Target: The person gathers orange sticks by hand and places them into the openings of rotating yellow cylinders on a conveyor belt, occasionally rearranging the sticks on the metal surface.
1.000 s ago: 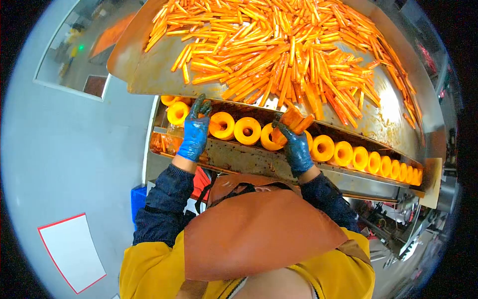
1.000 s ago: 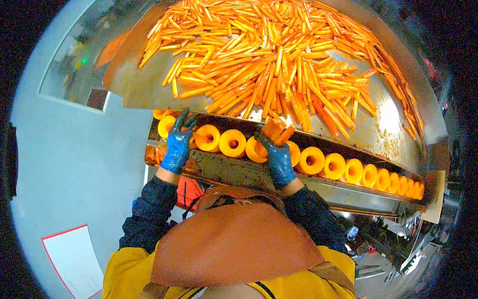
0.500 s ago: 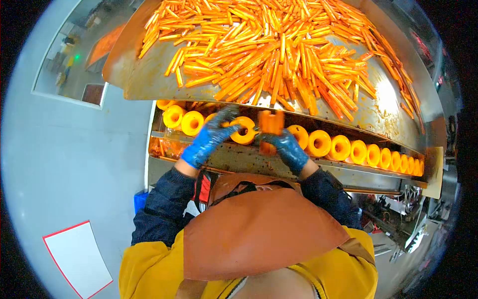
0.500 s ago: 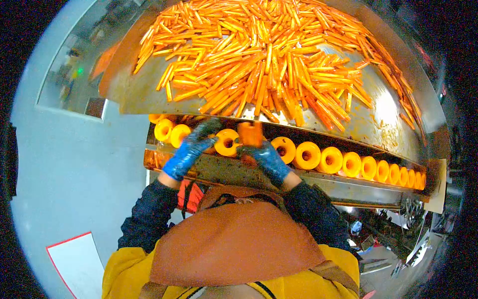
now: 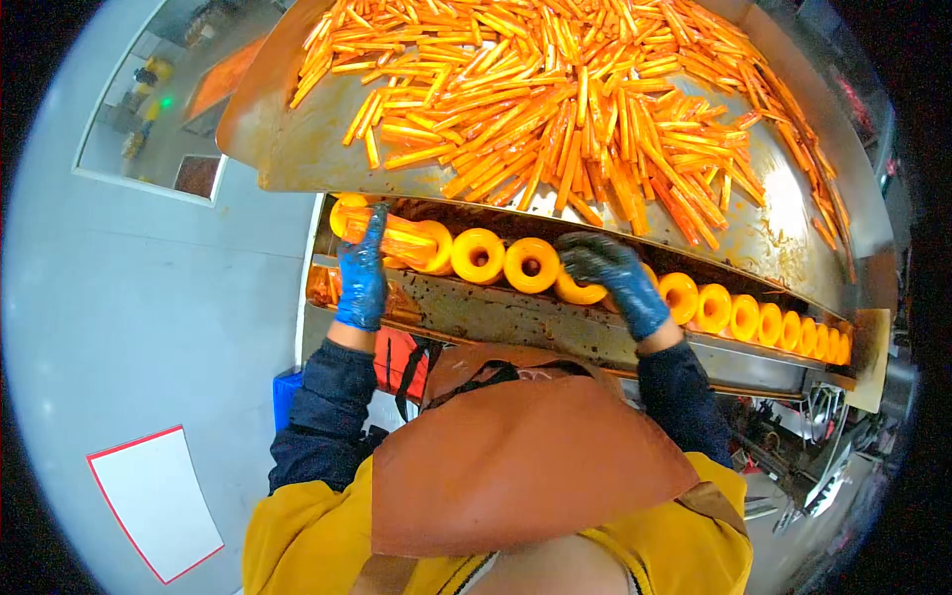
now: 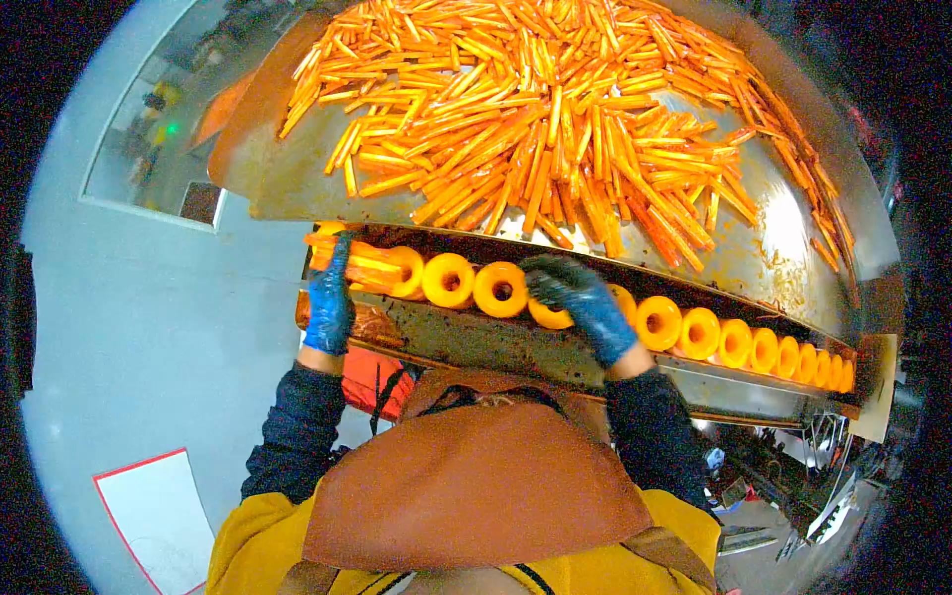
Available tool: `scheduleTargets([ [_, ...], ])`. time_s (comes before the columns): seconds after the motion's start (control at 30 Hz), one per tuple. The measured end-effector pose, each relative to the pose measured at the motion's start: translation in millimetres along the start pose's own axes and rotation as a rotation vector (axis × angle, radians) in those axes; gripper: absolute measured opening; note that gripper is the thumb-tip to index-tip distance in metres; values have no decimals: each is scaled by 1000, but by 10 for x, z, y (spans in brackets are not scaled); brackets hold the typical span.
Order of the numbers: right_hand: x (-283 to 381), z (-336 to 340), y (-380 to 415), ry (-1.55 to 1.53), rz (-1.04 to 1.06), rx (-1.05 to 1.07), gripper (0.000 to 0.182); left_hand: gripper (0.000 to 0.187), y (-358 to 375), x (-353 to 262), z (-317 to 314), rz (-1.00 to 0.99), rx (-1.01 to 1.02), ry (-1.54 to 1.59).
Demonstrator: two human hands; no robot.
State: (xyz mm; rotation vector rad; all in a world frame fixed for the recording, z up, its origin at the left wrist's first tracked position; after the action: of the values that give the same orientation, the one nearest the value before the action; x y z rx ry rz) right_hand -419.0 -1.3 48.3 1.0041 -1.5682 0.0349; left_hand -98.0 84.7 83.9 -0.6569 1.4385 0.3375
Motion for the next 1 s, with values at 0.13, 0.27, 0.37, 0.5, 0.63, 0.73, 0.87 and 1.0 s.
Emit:
scheduleTargets([
  [0.13, 205, 627, 387, -83, 133, -351, 32, 34, -26, 464, 60, 192, 145, -118],
  [0.27, 237, 1318, 640, -156, 251, -550, 29, 32, 34, 570, -30, 229, 305, -167],
  [0.37, 358, 1773, 818, 2, 321, -768, 27, 33, -75, 525, 190, 206, 182, -119],
  [0.5, 200, 2380, 859, -3, 425, -942, 23, 32, -186, 330, 280, 32, 26, -97],
  [0.63, 106, 2551, 769, 193, 445, -1105, 22, 32, -253, 690, 455, 78, 136, -229],
  [0.73, 104, 2542, 752, 366, 320, -1225, 23, 34, -247, 645, 468, 262, 132, -200],
  [0.87, 82, 2646, 716, 375, 331, -1272, 25, 31, -346, 486, 531, -50, -50, -107],
  [1.0, -30, 2842, 594, 362, 329, -1215, 26, 29, -216, 826, 571, 278, 40, -144],
])
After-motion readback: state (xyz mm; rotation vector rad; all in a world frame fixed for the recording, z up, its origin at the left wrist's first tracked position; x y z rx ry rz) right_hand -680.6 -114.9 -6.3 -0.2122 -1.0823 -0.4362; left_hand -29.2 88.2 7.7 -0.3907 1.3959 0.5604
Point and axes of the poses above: each hand's wrist, its own y-axis away from the middle knuckle, its own z-axis out of the back of the hand, x = y × z, the point moved 4 cm from there along -y, towards the middle knuckle, and after that the axes turned 15 degrees about -z, right-handed, at the moved point
